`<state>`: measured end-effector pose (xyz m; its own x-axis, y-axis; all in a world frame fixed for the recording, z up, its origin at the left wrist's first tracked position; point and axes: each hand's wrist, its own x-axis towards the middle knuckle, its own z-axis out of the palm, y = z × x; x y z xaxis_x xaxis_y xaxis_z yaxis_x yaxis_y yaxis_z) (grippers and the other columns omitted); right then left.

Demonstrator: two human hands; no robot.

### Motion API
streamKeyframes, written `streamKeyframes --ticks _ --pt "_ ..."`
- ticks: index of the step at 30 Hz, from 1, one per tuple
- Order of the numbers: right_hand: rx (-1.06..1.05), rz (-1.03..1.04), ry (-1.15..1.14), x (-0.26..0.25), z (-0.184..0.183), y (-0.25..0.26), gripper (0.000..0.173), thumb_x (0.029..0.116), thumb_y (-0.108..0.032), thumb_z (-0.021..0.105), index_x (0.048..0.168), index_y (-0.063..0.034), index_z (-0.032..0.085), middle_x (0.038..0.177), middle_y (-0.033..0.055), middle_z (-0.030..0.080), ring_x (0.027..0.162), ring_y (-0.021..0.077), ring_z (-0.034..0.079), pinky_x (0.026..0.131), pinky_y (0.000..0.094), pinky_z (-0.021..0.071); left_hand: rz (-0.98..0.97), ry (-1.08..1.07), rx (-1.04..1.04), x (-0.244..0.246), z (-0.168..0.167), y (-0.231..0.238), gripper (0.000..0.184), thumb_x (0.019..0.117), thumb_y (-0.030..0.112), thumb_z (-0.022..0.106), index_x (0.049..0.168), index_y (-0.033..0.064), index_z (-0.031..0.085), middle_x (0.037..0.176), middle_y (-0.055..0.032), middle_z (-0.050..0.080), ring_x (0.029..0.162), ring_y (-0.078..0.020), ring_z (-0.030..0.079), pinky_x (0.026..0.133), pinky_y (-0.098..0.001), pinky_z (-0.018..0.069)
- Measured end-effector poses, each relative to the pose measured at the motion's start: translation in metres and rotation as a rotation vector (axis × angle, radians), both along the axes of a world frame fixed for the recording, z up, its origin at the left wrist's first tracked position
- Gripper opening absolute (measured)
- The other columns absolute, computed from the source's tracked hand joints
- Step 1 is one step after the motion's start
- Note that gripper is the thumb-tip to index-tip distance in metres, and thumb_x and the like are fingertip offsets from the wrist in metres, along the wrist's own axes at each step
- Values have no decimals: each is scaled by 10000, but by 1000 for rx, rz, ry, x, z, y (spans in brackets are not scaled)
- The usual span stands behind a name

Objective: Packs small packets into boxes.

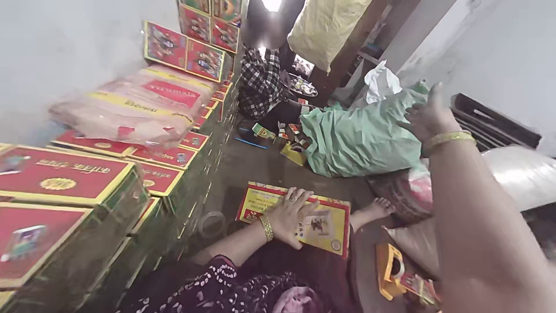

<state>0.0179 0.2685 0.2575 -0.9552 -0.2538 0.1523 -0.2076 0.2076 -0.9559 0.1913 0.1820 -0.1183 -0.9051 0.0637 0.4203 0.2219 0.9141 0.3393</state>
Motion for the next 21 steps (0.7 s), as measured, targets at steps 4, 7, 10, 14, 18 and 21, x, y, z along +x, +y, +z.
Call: streamKeyframes --ticks 4,7,10,14,18,21 --pt "190 148 96 -54 -16 -12 789 1054 -661 209 1581 -80 295 1581 188 382 1437 341 417 1109 597 418 -5 43 -21 -3 -3 0 1342 478 752 853 1601 231 335 1626 -197 323 1496 -393 305 1208 -643 190" --pt "760 337 142 -18 -29 -10 638 1128 -468 193 1595 -47 300 1583 236 387 1411 369 431 1135 544 374 -16 6 -18 -4 -2 1 1347 474 729 867 1603 238 321 1634 -196 302 1507 -390 279 1214 -641 156" --pt "1200 660 321 -8 -87 2 612 1117 -453 335 1544 -22 415 1527 263 472 1404 404 475 1156 597 358 -10 57 -19 -2 -3 2 1334 466 735 863 1591 232 352 1618 -206 333 1493 -401 312 1204 -651 183" --pt "1454 894 166 21 -153 34 798 1004 -557 579 1566 -34 362 1495 264 496 1382 398 497 1150 587 377 0 79 -23 -1 -7 3 1322 478 737 850 1597 249 340 1610 -213 348 1487 -410 322 1200 -653 201" --pt "1562 877 136 30 -186 65 923 919 -461 742 1606 -72 264 1517 257 457 1327 416 536 1081 609 438 -14 135 -12 -1 -10 4 1338 457 728 865 1584 211 362 1600 -224 360 1472 -421 344 1187 -663 216" --pt "1482 836 227 32 -193 78 979 869 -506 785 1606 -99 285 1545 216 438 1347 367 529 1102 558 447 -15 97 -19 -1 -7 6 1317 482 718 863 1589 219 353 1612 -222 341 1483 -420 326 1192 -659 206"
